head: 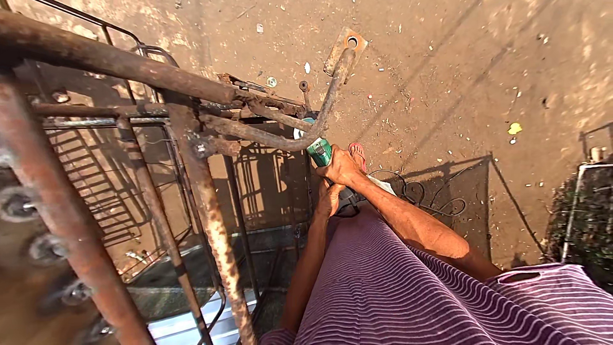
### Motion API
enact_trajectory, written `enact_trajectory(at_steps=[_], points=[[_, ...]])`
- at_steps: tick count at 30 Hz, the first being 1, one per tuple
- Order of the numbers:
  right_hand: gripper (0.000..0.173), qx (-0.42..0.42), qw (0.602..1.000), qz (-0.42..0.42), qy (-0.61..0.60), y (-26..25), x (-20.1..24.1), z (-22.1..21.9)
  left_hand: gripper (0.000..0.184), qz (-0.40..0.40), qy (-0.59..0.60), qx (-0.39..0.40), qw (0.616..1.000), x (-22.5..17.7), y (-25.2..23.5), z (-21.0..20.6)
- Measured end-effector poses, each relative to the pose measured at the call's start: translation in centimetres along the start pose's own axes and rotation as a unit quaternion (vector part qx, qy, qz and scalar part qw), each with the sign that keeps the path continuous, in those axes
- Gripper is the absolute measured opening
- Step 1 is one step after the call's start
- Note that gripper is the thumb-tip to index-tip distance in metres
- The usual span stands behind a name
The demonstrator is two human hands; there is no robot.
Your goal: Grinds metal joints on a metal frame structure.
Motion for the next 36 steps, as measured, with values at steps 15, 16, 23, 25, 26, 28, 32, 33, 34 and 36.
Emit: enact_trajectory(at_steps=[15,16,23,25,26,28,32,33,34,36], points=[[0.074,-0.012,1.000,0.001,0.005,-0.1,0.2,-0.2,0.065,0.003,-0.009,0.002,1.000,0.2,-0.1,0.5],[0.074,-0.014,1.000,0.001,0.004,-0.1,0.2,-0.2,0.063,0.003,-0.008,0.002,1.000,0.1,-0.1,0.5],[0.076,-0.010,1.000,0.001,-0.002,-0.2,0.3,-0.1,0.063,-0.005,-0.033,0.002,0.999,0.1,-0.4,1.0],[0.075,-0.011,1.000,0.004,-0.001,-0.2,0.2,-0.3,0.066,-0.003,-0.033,-0.001,0.999,0.2,-0.3,1.0],[0.075,-0.014,1.000,0.006,-0.002,-0.3,0.2,-0.4,0.066,-0.002,-0.031,-0.002,1.000,0.2,-0.4,1.0],[0.075,-0.017,1.000,0.008,-0.002,-0.4,0.1,-0.5,0.065,-0.001,-0.029,-0.002,1.000,0.3,-0.4,1.1],[0.076,-0.021,1.000,0.008,-0.002,-0.3,0.2,-0.5,0.065,-0.003,-0.025,0.004,1.000,0.4,-0.4,1.2],[0.076,-0.022,1.000,0.010,-0.005,-0.3,0.1,-0.5,0.066,-0.002,-0.025,0.005,1.000,0.4,-0.4,1.2],[0.076,-0.022,1.000,0.011,-0.005,-0.3,0.1,-0.5,0.066,-0.001,-0.025,0.004,1.000,0.4,-0.4,1.2],[0.076,-0.020,1.000,0.008,0.000,-0.3,0.0,-0.5,0.064,0.001,-0.026,0.007,1.000,0.6,-0.4,1.3]])
Point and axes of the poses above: each hand's wrist, its own y-axis away from the middle knuckle, its own z-axis out of the back of the hand, x = y × z, the point moved 5 cm from there along -y, towards the middle knuckle, and after that the axes turned 15 degrees about y, right-handed, at the moved point
